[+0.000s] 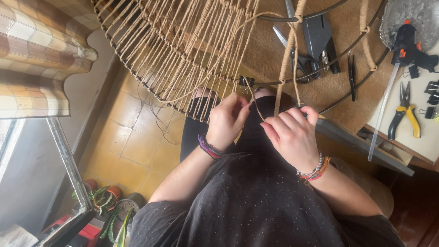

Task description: Weaving rope around a metal frame to create a wicker-style chair, using a glue gun to secure the ends.

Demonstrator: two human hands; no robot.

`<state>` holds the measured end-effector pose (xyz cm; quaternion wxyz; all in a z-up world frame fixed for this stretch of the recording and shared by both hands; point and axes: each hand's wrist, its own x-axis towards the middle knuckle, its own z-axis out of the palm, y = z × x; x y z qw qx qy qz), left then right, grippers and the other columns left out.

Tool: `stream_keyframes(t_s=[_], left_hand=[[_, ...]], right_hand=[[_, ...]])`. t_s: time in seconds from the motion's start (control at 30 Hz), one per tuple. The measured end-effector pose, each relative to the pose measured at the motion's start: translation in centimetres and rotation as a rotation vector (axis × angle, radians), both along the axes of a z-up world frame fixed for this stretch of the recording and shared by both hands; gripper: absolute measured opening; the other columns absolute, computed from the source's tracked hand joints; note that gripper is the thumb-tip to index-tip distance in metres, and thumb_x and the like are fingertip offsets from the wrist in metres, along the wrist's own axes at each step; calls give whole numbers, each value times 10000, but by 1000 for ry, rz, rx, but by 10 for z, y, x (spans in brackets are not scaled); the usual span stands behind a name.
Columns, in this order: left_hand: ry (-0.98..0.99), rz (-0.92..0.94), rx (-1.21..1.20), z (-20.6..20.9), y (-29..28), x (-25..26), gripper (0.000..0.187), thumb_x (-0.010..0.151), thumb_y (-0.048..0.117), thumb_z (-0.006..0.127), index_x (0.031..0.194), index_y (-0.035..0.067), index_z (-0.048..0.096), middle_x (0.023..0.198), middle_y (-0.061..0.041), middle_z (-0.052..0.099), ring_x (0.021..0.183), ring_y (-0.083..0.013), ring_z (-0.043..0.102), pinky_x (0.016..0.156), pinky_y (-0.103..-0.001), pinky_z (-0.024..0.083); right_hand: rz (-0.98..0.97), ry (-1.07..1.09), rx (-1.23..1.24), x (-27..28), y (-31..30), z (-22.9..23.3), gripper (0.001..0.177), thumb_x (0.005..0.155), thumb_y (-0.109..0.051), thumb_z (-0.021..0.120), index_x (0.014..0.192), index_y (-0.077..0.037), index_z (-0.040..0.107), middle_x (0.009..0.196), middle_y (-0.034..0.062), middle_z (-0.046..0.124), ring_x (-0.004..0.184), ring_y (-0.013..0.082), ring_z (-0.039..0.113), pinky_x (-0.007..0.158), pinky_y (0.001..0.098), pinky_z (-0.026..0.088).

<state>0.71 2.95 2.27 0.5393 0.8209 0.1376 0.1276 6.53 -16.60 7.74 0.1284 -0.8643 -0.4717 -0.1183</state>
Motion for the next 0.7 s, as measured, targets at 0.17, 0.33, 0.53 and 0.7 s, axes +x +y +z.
stream_keyframes(t_s=[0.17, 0.33, 0.53, 0.7], left_hand=[[-217, 104, -19, 11, 7, -12, 114, 829, 90, 831, 845, 157, 740, 746, 4, 696, 694, -195, 710, 647, -297, 594], [-200, 81, -61, 20, 12, -22, 101, 798, 145, 879, 843, 190, 801, 740, 22, 743, 689, -148, 727, 658, -262, 605], [-202, 103, -78, 23, 9, -21, 63, 917, 171, 758, 861, 150, 777, 617, -6, 707, 591, -219, 720, 591, -284, 580], [-245, 70, -9, -4, 7, -17, 378, 867, 413, 797, 711, 111, 633, 448, -45, 564, 443, -242, 622, 468, -279, 491]], right_hand=[[0, -46, 113, 0, -5, -3, 129, 951, -271, 764, 1032, -177, 728, 827, -29, 596, 908, 172, 606, 1011, 476, 343], [-21, -124, 293, 3, -13, -6, 324, 945, -300, 768, 1222, -139, 717, 1052, 52, 583, 1047, 241, 558, 985, 498, 368], [-9, -217, 407, 4, -15, -1, 258, 980, -225, 746, 1180, -65, 718, 1144, 130, 577, 1121, 340, 563, 984, 520, 406], [11, -1, 456, 0, -13, -1, 275, 942, -196, 763, 1162, -46, 692, 1156, 114, 554, 1164, 334, 557, 978, 491, 448]])
